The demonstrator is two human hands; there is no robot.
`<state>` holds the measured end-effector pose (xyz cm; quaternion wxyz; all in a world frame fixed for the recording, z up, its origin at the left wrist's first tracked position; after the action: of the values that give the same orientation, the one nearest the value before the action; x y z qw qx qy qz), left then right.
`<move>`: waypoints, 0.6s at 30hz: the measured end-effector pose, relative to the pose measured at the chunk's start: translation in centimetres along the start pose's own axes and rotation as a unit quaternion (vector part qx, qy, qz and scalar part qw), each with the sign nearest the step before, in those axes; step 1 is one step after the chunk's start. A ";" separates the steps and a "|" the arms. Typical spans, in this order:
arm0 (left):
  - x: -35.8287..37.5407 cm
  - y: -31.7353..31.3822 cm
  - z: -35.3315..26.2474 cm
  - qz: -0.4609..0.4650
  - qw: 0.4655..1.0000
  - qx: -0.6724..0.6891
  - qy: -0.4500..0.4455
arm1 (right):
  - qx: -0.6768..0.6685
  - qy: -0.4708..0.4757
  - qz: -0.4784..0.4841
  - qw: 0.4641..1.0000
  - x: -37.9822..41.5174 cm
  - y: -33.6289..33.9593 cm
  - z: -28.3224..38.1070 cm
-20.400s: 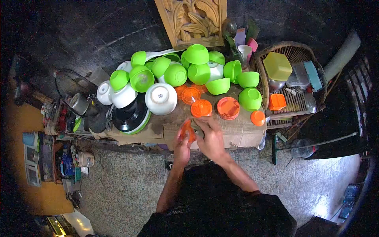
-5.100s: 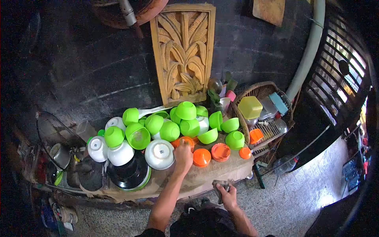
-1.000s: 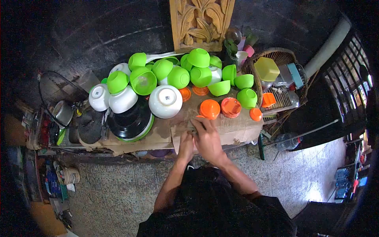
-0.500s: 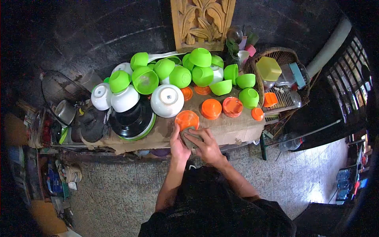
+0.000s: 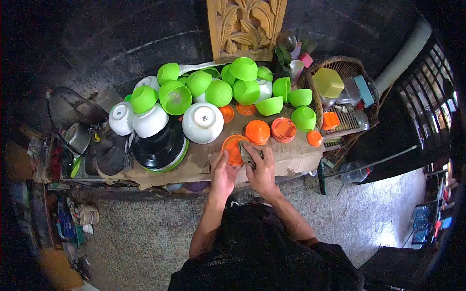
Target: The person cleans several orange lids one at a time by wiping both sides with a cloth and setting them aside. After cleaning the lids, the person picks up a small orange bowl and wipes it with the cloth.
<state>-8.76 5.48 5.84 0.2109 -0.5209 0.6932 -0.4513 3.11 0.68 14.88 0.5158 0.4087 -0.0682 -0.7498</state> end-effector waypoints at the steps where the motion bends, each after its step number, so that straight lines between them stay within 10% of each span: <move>1: 0.1 0.1 0.1 -0.014 1.000 0.000 0.002 | 0.024 0.010 0.002 1.000 0.2 -0.3 0.2; 18: -0.6 2.3 -0.8 -0.084 0.987 -0.100 -0.092 | -0.087 -0.009 0.104 0.991 1.1 -2.9 0.8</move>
<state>-10.34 6.50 4.23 0.1817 -0.6350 0.6663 -0.3461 0.30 0.82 13.29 0.6242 0.3458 -0.0496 -0.6988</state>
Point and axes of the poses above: each hand's wrist, its own x-axis away from the middle knuckle, its own y-axis out of the back of the hand, z = x × y, the point moved 9 cm from there along -x, towards the middle knuckle, and after that the axes turned 2 degrees about y, right-handed, at the moved point
